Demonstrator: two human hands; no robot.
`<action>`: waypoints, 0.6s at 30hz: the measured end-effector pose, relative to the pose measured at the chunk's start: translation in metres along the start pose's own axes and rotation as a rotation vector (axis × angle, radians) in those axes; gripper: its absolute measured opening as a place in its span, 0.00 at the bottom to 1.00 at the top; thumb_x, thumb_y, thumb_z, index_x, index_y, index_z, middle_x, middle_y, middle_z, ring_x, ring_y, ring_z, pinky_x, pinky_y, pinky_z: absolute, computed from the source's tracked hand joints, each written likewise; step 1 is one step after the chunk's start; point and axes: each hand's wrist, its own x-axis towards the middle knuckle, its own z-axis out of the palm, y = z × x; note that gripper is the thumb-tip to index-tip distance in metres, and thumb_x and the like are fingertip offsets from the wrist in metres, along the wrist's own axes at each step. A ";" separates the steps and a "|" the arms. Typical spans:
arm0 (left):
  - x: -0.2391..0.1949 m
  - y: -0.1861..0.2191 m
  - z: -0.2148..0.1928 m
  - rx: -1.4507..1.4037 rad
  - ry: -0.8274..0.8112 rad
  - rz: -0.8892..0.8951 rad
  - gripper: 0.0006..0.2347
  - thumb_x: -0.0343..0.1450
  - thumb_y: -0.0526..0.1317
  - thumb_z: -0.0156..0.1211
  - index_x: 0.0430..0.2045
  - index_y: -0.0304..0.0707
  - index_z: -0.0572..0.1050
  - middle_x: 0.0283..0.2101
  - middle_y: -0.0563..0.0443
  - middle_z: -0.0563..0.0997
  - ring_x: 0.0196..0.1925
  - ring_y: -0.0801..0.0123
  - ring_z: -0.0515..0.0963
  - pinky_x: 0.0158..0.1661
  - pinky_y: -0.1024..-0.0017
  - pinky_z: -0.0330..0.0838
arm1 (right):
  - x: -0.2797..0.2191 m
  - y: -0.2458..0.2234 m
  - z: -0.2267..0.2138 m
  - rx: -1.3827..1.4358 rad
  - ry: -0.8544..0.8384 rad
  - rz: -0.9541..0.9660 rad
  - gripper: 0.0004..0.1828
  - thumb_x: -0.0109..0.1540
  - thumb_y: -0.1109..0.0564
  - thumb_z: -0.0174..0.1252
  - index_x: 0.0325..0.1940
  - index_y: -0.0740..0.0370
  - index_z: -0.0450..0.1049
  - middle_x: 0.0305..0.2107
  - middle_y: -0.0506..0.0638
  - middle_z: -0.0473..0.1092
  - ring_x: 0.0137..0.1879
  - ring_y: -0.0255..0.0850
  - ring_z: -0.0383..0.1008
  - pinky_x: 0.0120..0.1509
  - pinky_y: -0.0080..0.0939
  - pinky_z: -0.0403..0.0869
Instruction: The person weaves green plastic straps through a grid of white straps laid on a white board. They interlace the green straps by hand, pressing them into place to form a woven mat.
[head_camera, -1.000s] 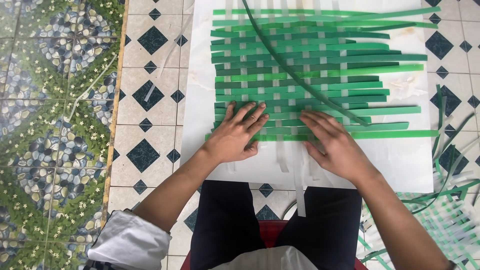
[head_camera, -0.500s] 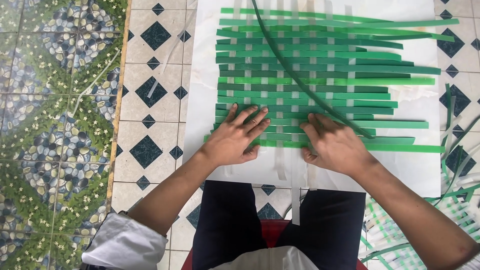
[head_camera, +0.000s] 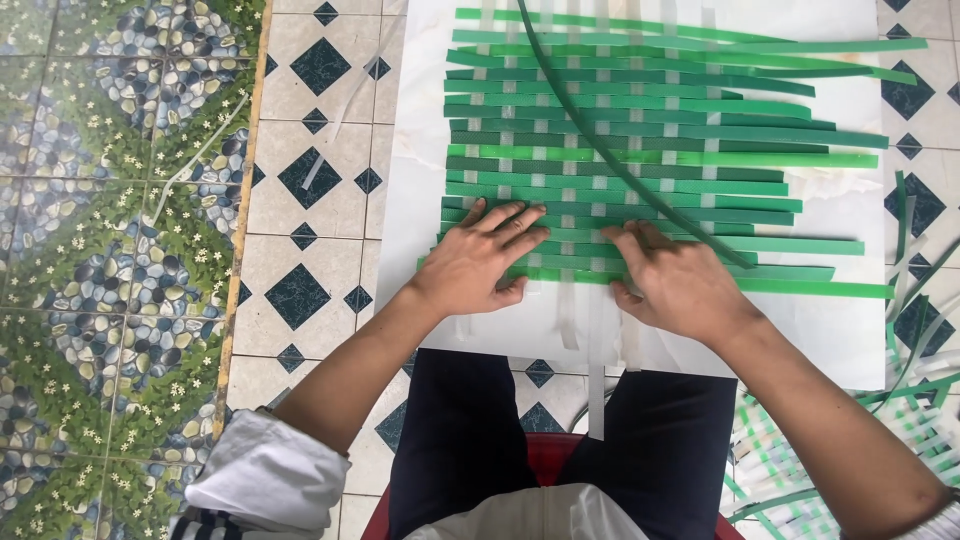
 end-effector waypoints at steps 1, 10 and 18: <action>-0.001 0.002 -0.001 0.006 0.003 0.000 0.27 0.59 0.49 0.56 0.56 0.45 0.70 0.65 0.49 0.68 0.64 0.57 0.68 0.57 0.46 0.65 | 0.000 -0.002 0.000 -0.002 0.006 -0.002 0.31 0.49 0.44 0.62 0.55 0.52 0.68 0.41 0.53 0.77 0.49 0.44 0.79 0.42 0.41 0.78; -0.035 0.063 0.003 0.003 0.319 -0.264 0.14 0.67 0.39 0.58 0.47 0.46 0.76 0.56 0.52 0.73 0.59 0.60 0.69 0.59 0.46 0.60 | 0.016 -0.035 0.036 0.264 0.431 0.034 0.19 0.59 0.51 0.55 0.54 0.48 0.73 0.43 0.40 0.76 0.59 0.38 0.72 0.54 0.37 0.69; -0.047 0.109 0.008 -0.025 0.148 -0.275 0.23 0.74 0.43 0.46 0.63 0.28 0.60 0.68 0.36 0.60 0.70 0.53 0.59 0.65 0.48 0.49 | 0.024 -0.056 0.048 0.357 0.288 0.099 0.26 0.68 0.52 0.45 0.70 0.63 0.59 0.71 0.60 0.50 0.76 0.52 0.46 0.72 0.51 0.51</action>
